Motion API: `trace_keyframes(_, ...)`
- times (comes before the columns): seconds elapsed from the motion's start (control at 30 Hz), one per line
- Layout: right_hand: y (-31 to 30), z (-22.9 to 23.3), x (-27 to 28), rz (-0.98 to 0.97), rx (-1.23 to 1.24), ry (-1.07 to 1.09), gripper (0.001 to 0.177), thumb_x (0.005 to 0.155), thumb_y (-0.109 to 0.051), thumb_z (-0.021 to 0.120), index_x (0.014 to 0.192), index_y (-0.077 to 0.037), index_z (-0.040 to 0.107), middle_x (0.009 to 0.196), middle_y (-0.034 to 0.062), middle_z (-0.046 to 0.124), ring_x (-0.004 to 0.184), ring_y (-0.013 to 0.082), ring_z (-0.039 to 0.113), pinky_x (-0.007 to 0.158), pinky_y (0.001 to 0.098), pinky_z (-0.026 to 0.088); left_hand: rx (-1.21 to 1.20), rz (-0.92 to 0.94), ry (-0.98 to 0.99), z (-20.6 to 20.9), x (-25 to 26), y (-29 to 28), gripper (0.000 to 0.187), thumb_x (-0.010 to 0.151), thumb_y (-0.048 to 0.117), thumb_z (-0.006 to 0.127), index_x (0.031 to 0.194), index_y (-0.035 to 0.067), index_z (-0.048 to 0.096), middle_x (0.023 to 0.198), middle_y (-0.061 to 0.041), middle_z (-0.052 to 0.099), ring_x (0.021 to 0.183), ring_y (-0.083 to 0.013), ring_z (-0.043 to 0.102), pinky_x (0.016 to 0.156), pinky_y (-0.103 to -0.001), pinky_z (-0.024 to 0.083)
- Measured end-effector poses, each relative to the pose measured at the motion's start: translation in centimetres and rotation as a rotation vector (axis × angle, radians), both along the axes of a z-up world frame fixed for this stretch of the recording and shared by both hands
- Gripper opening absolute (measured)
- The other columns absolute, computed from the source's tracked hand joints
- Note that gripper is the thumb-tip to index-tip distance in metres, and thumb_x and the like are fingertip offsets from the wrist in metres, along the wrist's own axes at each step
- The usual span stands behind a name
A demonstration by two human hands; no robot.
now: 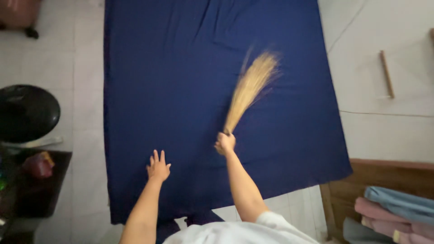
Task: The person uses a straw broom to repeatedly sweep and pat a blue bedsheet on a bed. They occasionally adjust the sheet with their hands while continuing to sweep the surface.
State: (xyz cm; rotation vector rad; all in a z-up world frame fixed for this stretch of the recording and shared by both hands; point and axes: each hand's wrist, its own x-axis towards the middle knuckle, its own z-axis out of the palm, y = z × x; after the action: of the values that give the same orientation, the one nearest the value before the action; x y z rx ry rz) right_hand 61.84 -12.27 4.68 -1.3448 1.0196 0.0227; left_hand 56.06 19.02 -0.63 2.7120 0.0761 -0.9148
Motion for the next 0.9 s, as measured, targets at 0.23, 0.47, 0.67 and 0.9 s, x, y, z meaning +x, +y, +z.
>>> trace_keyframes(0.23,13.7,0.2,4.4,0.945,-0.304,0.075,0.026,0.08,-0.013,0.067,0.104,-0.004,0.066,0.067,0.0136,0.069,0.048,0.0217,0.068,0.044,0.0391,0.056,-0.009,0.112,0.096,-1.7,-1.0,-0.9,0.085,0.097,0.041,0.062,0.164,0.023,0.013,0.173,-0.01,0.003,0.157,-0.033,0.015,0.118,-0.061,0.03)
trace_keyframes(0.47,8.2,2.9,3.4,1.133,-0.568,-0.267,0.037,0.08,-0.019,0.078,0.109,-0.004,0.061,0.084,0.0238,0.072,0.084,0.0433,0.071,0.07,0.0493,0.056,0.06,0.123,0.033,-2.7,3.8,-1.8,0.092,0.096,0.042,0.064,0.164,0.02,0.007,0.173,-0.012,-0.002,0.158,-0.0374,0.006,0.12,-0.063,0.024)
trace_keyframes(0.67,-0.7,3.0,8.3,0.561,-0.409,-0.087,0.032,0.081,-0.011,0.071,0.112,-0.008,0.062,0.072,0.0127,0.069,0.053,0.0227,0.067,0.048,0.0391,0.054,0.098,0.232,0.135,-2.6,13.9,-3.5,0.101,0.093,0.041,0.071,0.162,0.044,-0.002,0.171,-0.012,-0.021,0.157,-0.0443,-0.01,0.118,-0.07,0.02)
trace_keyframes(0.9,-9.0,-2.3,22.7,-0.033,-0.293,-0.086,0.02,0.084,-0.005,0.067,0.102,-0.006,0.06,0.064,0.0034,0.058,0.044,0.0131,0.053,0.037,0.0331,0.046,0.053,0.481,0.35,-3.8,17.5,-5.3,0.118,0.087,0.029,0.083,0.152,0.069,-0.007,0.165,-0.01,-0.044,0.153,-0.0468,-0.03,0.115,-0.077,0.016)
